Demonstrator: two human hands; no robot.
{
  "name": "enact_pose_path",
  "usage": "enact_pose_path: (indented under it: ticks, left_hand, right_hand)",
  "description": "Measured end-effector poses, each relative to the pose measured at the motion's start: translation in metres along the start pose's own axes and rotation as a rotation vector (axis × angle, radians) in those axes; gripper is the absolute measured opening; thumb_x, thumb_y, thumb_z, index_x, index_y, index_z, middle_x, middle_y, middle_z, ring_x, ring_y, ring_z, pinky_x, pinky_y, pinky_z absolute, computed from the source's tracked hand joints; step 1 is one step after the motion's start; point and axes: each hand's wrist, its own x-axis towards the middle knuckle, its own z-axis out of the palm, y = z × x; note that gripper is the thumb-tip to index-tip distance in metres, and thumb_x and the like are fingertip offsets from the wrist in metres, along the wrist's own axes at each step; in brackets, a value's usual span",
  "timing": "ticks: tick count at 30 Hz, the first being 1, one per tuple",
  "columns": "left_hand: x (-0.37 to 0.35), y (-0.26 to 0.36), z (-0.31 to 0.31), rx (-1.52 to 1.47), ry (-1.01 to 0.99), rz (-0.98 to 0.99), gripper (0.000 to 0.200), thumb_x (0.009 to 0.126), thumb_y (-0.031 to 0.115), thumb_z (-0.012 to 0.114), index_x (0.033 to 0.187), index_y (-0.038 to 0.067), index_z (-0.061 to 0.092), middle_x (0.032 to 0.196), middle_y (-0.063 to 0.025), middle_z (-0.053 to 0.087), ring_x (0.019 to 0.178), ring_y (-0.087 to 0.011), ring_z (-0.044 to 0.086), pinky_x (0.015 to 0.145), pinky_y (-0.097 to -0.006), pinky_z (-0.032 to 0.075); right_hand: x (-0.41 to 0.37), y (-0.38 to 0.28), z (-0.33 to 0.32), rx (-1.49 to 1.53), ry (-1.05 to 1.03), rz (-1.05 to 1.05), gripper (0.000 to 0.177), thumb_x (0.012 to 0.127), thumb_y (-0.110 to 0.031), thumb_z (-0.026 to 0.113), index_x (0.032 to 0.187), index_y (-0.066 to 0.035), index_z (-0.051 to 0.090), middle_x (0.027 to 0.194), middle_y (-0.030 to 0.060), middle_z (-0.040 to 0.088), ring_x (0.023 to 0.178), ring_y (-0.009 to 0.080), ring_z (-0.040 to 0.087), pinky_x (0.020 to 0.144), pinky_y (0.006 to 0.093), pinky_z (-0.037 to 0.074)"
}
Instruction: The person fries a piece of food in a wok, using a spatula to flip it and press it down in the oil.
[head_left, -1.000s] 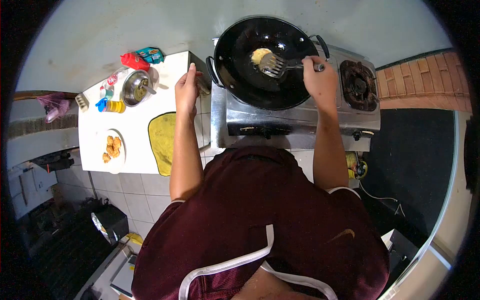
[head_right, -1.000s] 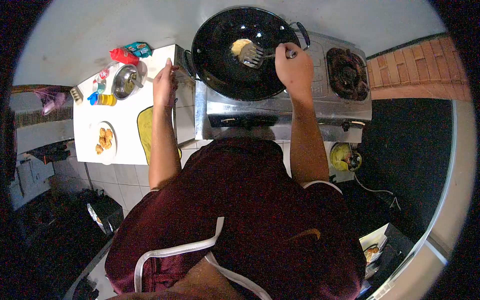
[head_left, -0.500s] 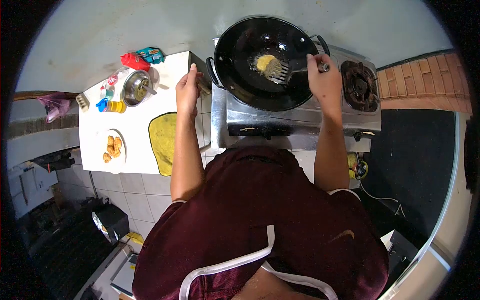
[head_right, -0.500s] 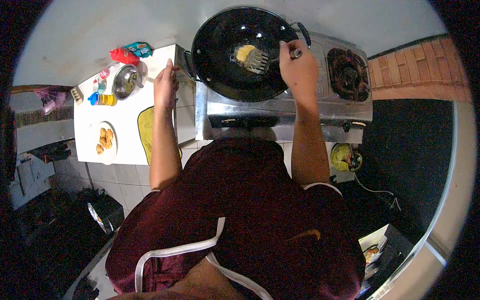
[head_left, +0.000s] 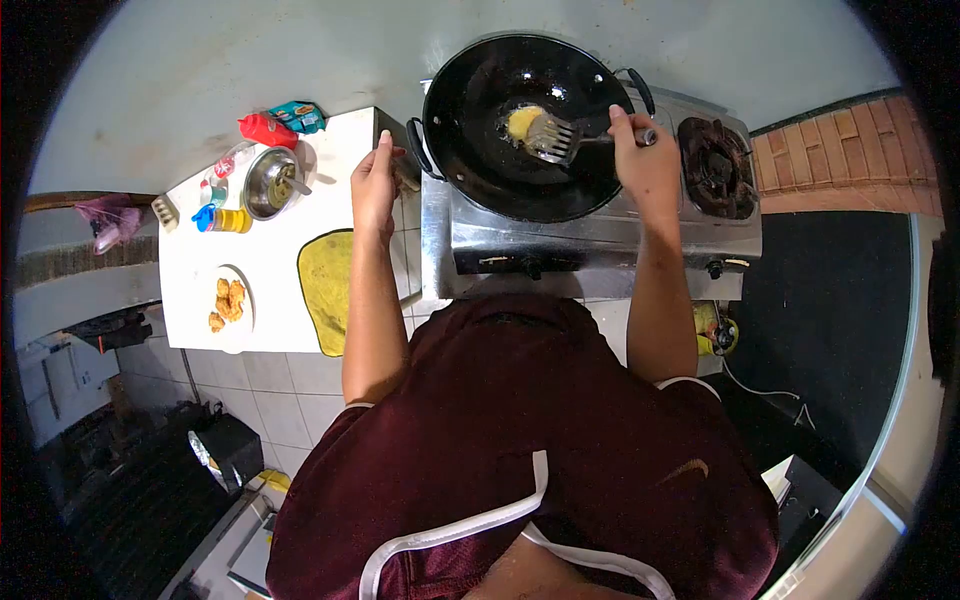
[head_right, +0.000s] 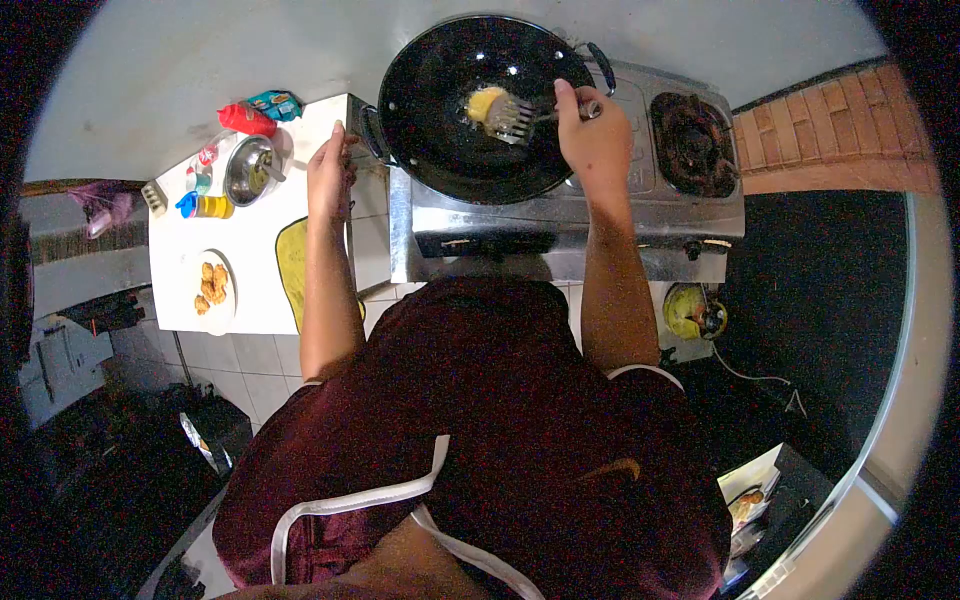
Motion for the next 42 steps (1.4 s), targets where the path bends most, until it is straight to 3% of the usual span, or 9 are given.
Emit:
enact_pose_path:
  ticks: [2, 6, 10, 13, 20, 22, 28, 31, 42]
  left_hand:
    - [0.001, -0.001, -0.001, -0.012, -0.009, 0.001, 0.044, 0.091, 0.044, 0.058, 0.084, 0.002, 0.066, 0.054, 0.0073, 0.035, 0.049, -0.0040, 0.029, 0.046, -0.0221, 0.021]
    - [0.001, -0.003, -0.001, -0.023, -0.028, 0.016, 0.044, 0.091, 0.045, 0.058, 0.085, 0.002, 0.066, 0.055, 0.0072, 0.036, 0.048, -0.0040, 0.029, 0.046, -0.0220, 0.021]
    - [0.000, -0.002, -0.004, -0.014, -0.018, 0.008, 0.044, 0.091, 0.045, 0.057, 0.085, 0.002, 0.066, 0.055, 0.0070, 0.036, 0.048, -0.0040, 0.029, 0.045, -0.0218, 0.021]
    - [0.000, -0.002, -0.003, -0.021, -0.028, 0.014, 0.044, 0.091, 0.044, 0.057, 0.085, 0.002, 0.066, 0.055, 0.0069, 0.036, 0.048, -0.0040, 0.029, 0.045, -0.0218, 0.021]
    - [0.001, -0.003, -0.002, -0.010, -0.035, 0.025, 0.044, 0.091, 0.044, 0.057, 0.086, 0.001, 0.066, 0.053, 0.0073, 0.035, 0.047, -0.0038, 0.028, 0.045, -0.0221, 0.020]
    - [0.001, -0.004, 0.000, -0.008, -0.033, 0.034, 0.044, 0.091, 0.044, 0.057, 0.086, 0.001, 0.066, 0.053, 0.0073, 0.035, 0.047, -0.0037, 0.028, 0.045, -0.0221, 0.020]
    - [-0.002, -0.001, 0.000, 0.007, -0.014, 0.009, 0.043, 0.091, 0.043, 0.059, 0.086, 0.001, 0.065, 0.053, 0.0073, 0.037, 0.047, -0.0039, 0.029, 0.045, -0.0220, 0.020]
    - [-0.004, -0.003, 0.003, 0.007, -0.008, 0.005, 0.043, 0.090, 0.043, 0.059, 0.085, 0.001, 0.066, 0.054, 0.0072, 0.038, 0.047, -0.0039, 0.030, 0.045, -0.0220, 0.020]
    - [-0.005, -0.004, 0.003, 0.005, 0.002, 0.024, 0.042, 0.090, 0.043, 0.060, 0.084, 0.002, 0.067, 0.057, 0.0076, 0.037, 0.050, -0.0039, 0.030, 0.047, -0.0216, 0.021]
  right_hand:
    - [0.003, 0.003, 0.006, -0.032, 0.073, -0.015, 0.039, 0.087, -0.041, 0.061, 0.079, -0.004, 0.067, 0.072, 0.0129, 0.066, 0.068, 0.0268, 0.063, 0.066, 0.0359, 0.047]
    - [-0.003, -0.003, 0.009, -0.002, -0.043, -0.035, 0.040, 0.088, -0.041, 0.058, 0.079, -0.003, 0.066, 0.073, 0.0130, 0.066, 0.072, 0.0297, 0.065, 0.066, 0.0376, 0.047]
    - [0.006, 0.007, 0.007, -0.048, 0.048, -0.014, 0.041, 0.087, -0.043, 0.058, 0.077, -0.004, 0.066, 0.074, 0.0151, 0.066, 0.073, 0.0331, 0.064, 0.068, 0.0399, 0.047]
    - [-0.002, -0.001, 0.006, -0.044, -0.047, -0.045, 0.041, 0.087, -0.043, 0.058, 0.079, -0.004, 0.067, 0.074, 0.0162, 0.066, 0.074, 0.0337, 0.064, 0.069, 0.0407, 0.047]
    - [0.008, 0.009, 0.003, -0.044, 0.021, -0.026, 0.042, 0.086, -0.044, 0.059, 0.084, -0.003, 0.067, 0.077, 0.0146, 0.067, 0.075, 0.0329, 0.064, 0.072, 0.0392, 0.047]
    - [0.005, 0.005, 0.001, -0.079, -0.110, -0.050, 0.043, 0.086, -0.044, 0.060, 0.085, -0.002, 0.067, 0.078, 0.0138, 0.068, 0.076, 0.0324, 0.064, 0.072, 0.0390, 0.048]
    - [0.010, 0.011, -0.008, 0.023, 0.038, -0.005, 0.041, 0.087, -0.042, 0.060, 0.082, -0.002, 0.066, 0.071, 0.0125, 0.065, 0.070, 0.0287, 0.063, 0.069, 0.0366, 0.047]
    - [0.006, 0.009, -0.007, 0.082, 0.013, -0.005, 0.040, 0.088, -0.042, 0.059, 0.078, -0.003, 0.065, 0.069, 0.0115, 0.065, 0.068, 0.0268, 0.062, 0.067, 0.0362, 0.047]
    - [0.003, 0.003, -0.001, -0.031, 0.010, 0.022, 0.043, 0.089, -0.042, 0.055, 0.080, -0.002, 0.066, 0.075, 0.0138, 0.067, 0.075, 0.0318, 0.064, 0.069, 0.0384, 0.047]
